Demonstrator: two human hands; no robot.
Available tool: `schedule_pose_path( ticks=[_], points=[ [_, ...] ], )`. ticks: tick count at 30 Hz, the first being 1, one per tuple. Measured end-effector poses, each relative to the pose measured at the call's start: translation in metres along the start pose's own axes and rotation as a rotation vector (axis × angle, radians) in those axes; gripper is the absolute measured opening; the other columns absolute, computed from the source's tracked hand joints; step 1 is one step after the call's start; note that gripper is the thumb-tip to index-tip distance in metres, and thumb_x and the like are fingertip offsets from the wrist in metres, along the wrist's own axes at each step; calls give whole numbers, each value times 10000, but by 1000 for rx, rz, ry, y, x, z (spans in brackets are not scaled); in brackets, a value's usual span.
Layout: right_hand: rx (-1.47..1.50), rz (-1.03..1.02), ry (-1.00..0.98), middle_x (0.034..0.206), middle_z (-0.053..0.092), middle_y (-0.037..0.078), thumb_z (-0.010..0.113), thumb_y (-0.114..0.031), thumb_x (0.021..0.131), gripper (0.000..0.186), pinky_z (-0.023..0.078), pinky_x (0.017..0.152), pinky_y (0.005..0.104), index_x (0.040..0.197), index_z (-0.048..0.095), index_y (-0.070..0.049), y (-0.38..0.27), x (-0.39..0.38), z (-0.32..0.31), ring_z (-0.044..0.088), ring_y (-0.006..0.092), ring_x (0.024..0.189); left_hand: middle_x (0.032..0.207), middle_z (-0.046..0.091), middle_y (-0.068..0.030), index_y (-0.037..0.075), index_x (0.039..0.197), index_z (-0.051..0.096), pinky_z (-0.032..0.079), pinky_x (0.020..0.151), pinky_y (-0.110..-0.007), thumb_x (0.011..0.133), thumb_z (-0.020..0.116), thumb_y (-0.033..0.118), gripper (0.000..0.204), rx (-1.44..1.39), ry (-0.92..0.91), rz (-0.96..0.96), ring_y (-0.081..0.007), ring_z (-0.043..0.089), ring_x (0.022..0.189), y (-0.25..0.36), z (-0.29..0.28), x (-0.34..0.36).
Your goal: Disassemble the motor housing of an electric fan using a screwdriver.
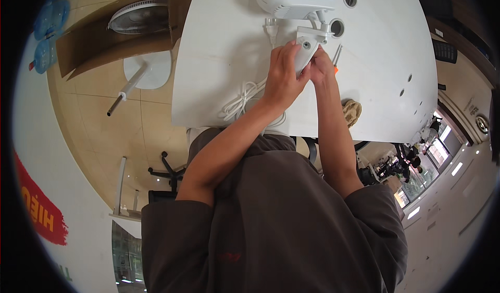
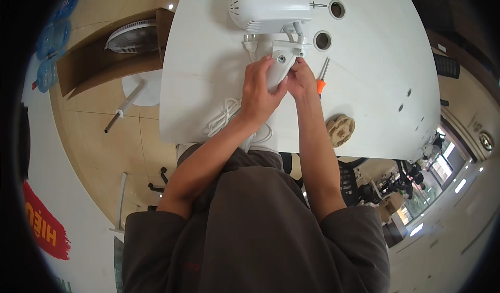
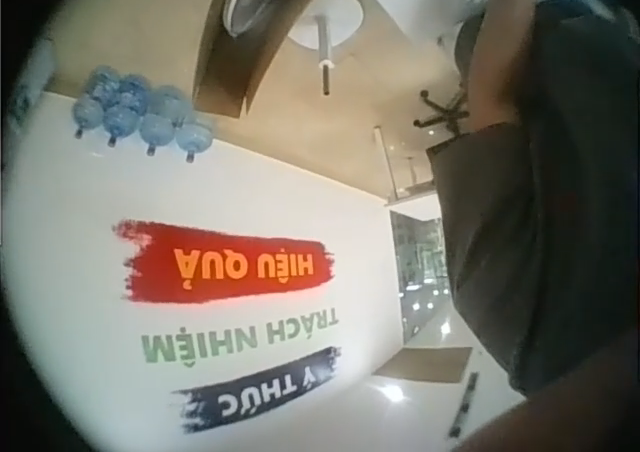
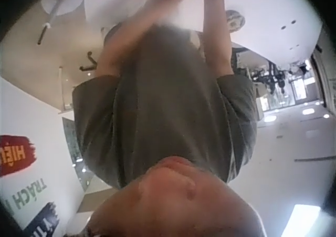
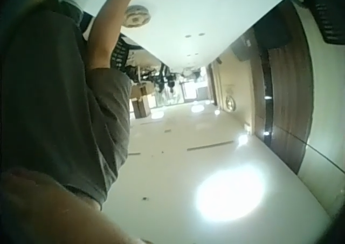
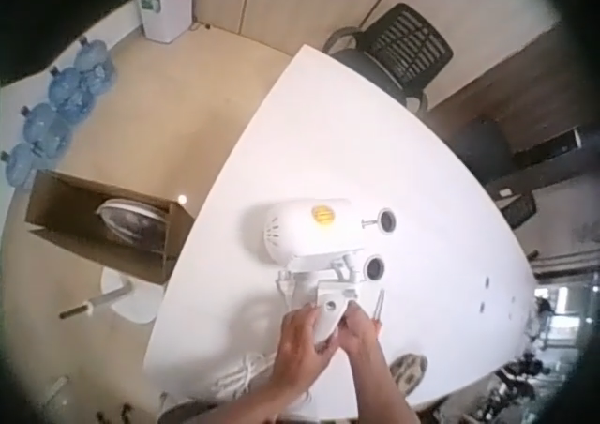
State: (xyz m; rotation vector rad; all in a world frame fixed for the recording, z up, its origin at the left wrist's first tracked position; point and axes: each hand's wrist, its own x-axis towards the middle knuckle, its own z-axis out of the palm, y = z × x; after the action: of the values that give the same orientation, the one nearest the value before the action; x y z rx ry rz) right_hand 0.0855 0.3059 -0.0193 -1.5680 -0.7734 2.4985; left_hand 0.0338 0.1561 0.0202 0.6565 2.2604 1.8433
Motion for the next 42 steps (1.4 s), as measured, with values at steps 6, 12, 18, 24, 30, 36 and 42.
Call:
schedule_pose_path(
  ticks=[6, 12, 18, 24, 30, 36, 42],
  points=[
    [3, -52, 74, 1210, 563, 206, 372, 101, 893, 397, 560, 926, 455, 1271, 436, -2, 0, 1, 0, 616, 320, 1084, 1224, 578, -197, -23, 1202, 527, 503, 865, -453, 707, 759, 4, 547, 44, 22, 16, -389, 550, 1034, 3, 0, -2],
    [73, 13, -59, 1201, 572, 183, 360, 74, 906, 402, 563, 927, 438, 1292, 427, -18, 0, 7, -17, 623, 302, 1072, 1261, 522, -224, -46, 1234, 483, 472, 930, -469, 741, 741, 38, 563, 26, -40, -8, -407, 501, 1091, 1, 1, -6],
    [105, 113, -168, 1196, 601, 178, 383, -33, 965, 336, 562, 915, 429, 1283, 488, -7, 0, 5, -22, 629, 286, 1072, 1255, 519, -221, -49, 1229, 482, 468, 931, -470, 729, 739, 33, 567, 27, -24, -7, -402, 498, 1083, 3, 1, -3],
    [187, 247, -302, 1174, 626, 182, 390, -127, 1002, 316, 555, 910, 437, 1229, 542, 32, -3, 15, -30, 639, 291, 1057, 1242, 521, -222, -52, 1212, 488, 459, 938, -472, 726, 738, 30, 552, 15, -29, -12, -401, 495, 1078, 3, 1, 0],
    [256, 285, -435, 1171, 627, 184, 414, -128, 989, 315, 540, 935, 444, 1218, 552, 39, 1, 10, -23, 635, 303, 1065, 1241, 522, -224, -53, 1211, 485, 454, 943, -476, 729, 737, 35, 550, 8, -27, -10, -404, 492, 1084, 2, 2, -2],
    [202, 220, -261, 1214, 602, 183, 425, -57, 965, 336, 534, 949, 469, 1283, 511, 6, 1, 2, -22, 628, 314, 1080, 1234, 550, -219, -40, 1204, 518, 478, 910, -472, 760, 730, 34, 498, 8, 4, -9, -402, 513, 1090, 1, 1, -2],
    [135, 234, -433, 1198, 615, 186, 425, -51, 963, 319, 560, 917, 452, 1256, 539, 5, -3, 16, -35, 636, 309, 1077, 1224, 552, -214, -39, 1203, 517, 474, 913, -472, 754, 736, 38, 506, -3, -9, -6, -401, 512, 1087, 2, 1, -2]
  ],
)
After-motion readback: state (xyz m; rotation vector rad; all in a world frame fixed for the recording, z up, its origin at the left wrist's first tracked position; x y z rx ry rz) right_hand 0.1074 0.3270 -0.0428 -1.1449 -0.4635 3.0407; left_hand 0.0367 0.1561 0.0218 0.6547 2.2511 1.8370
